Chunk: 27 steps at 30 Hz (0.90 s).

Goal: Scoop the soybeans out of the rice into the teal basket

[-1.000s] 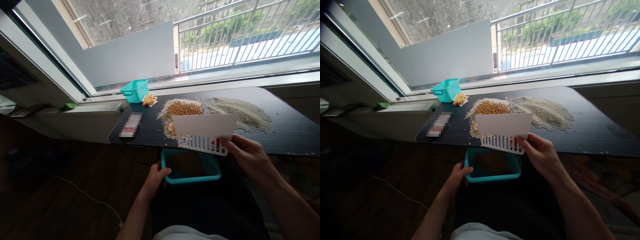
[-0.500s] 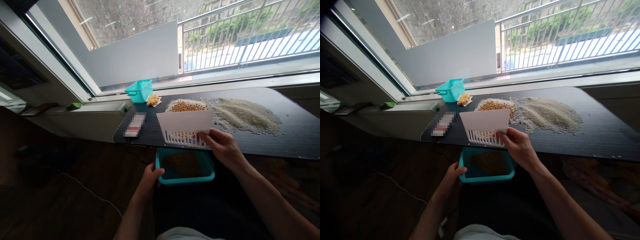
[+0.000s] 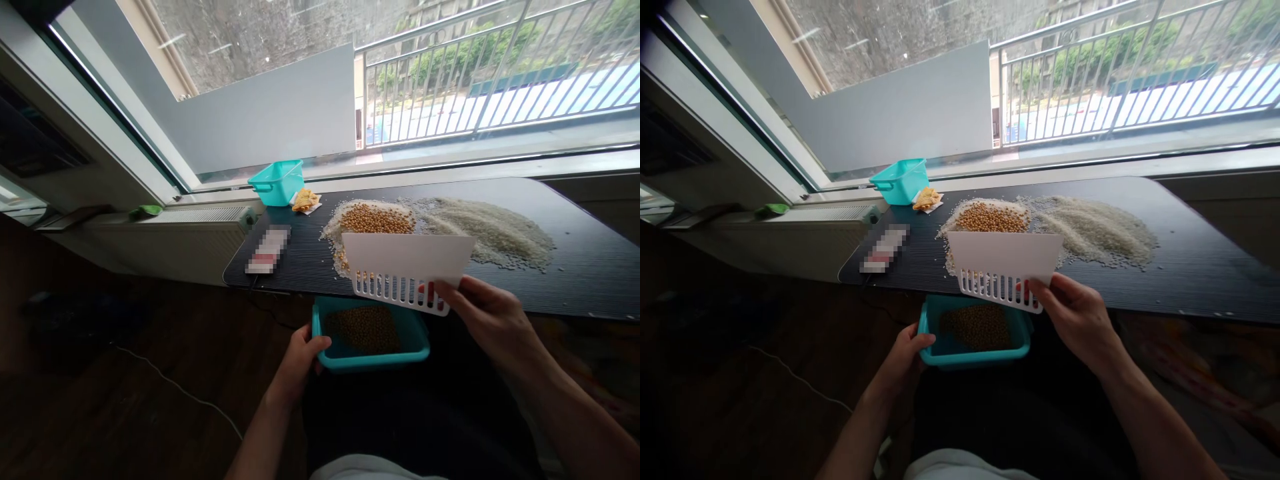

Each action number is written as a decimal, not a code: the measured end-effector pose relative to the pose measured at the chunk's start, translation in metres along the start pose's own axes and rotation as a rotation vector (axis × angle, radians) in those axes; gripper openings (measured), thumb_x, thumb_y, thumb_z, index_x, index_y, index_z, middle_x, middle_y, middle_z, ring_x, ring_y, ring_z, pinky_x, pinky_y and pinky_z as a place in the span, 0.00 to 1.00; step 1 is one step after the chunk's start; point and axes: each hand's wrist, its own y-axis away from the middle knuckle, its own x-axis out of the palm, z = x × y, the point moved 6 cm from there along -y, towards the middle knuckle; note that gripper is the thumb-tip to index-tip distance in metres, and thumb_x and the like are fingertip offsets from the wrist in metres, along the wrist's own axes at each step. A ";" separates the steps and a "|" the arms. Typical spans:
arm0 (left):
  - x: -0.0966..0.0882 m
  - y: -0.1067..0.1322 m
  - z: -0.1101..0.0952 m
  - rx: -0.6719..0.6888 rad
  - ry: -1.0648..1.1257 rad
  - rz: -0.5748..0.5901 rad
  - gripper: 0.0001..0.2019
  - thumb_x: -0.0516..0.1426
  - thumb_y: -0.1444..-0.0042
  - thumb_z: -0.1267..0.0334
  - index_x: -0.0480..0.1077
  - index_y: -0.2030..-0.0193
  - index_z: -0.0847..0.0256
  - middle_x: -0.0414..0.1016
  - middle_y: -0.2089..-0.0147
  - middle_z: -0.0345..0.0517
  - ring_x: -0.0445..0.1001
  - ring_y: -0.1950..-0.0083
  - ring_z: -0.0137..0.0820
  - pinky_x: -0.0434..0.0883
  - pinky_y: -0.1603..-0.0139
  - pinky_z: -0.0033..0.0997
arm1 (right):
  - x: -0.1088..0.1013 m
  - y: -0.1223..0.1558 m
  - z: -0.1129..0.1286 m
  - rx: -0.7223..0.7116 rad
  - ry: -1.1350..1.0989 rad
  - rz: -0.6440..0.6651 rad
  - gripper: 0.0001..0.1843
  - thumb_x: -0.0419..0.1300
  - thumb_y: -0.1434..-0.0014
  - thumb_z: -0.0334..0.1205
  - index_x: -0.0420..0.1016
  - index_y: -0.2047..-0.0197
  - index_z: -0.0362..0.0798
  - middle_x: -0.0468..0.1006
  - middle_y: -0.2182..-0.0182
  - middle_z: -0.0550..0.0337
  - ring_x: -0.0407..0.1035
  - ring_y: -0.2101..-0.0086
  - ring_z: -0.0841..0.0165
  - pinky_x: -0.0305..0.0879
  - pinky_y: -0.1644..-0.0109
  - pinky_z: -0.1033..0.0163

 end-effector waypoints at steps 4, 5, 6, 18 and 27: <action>0.014 -0.002 0.000 0.020 -0.032 0.016 0.10 0.60 0.57 0.60 0.66 0.73 0.64 0.60 0.84 0.32 0.55 0.87 0.19 0.52 0.88 0.20 | -0.030 0.003 -0.007 0.041 0.094 -0.166 0.16 0.64 0.56 0.52 0.80 0.65 0.54 0.82 0.69 0.63 0.75 0.67 0.60 0.72 0.60 0.55; 0.017 -0.002 0.000 0.019 -0.041 0.020 0.10 0.60 0.57 0.60 0.67 0.72 0.64 0.60 0.84 0.32 0.55 0.86 0.19 0.53 0.88 0.20 | -0.038 0.004 -0.008 0.061 0.124 -0.215 0.16 0.64 0.55 0.52 0.80 0.64 0.54 0.82 0.69 0.63 0.75 0.67 0.59 0.71 0.59 0.54; 0.019 -0.002 -0.001 0.017 -0.049 0.021 0.10 0.60 0.57 0.60 0.67 0.72 0.64 0.60 0.84 0.32 0.55 0.86 0.19 0.53 0.88 0.20 | -0.044 0.005 -0.007 0.078 0.149 -0.260 0.15 0.64 0.55 0.52 0.80 0.65 0.54 0.82 0.69 0.62 0.75 0.66 0.58 0.71 0.59 0.54; 0.034 -0.005 0.003 -0.007 -0.112 0.031 0.11 0.60 0.57 0.60 0.68 0.70 0.65 0.63 0.82 0.35 0.57 0.85 0.21 0.54 0.88 0.20 | -0.029 -0.023 0.001 -0.032 0.157 -0.255 0.16 0.61 0.52 0.54 0.78 0.71 0.50 0.80 0.74 0.60 0.72 0.70 0.62 0.66 0.65 0.58; 0.030 -0.007 0.008 -0.001 -0.100 0.055 0.14 0.60 0.57 0.58 0.69 0.66 0.66 0.63 0.81 0.34 0.57 0.86 0.21 0.55 0.88 0.21 | -0.030 -0.018 0.004 -0.026 0.120 -0.227 0.15 0.62 0.52 0.55 0.78 0.69 0.53 0.79 0.74 0.62 0.72 0.72 0.62 0.66 0.67 0.58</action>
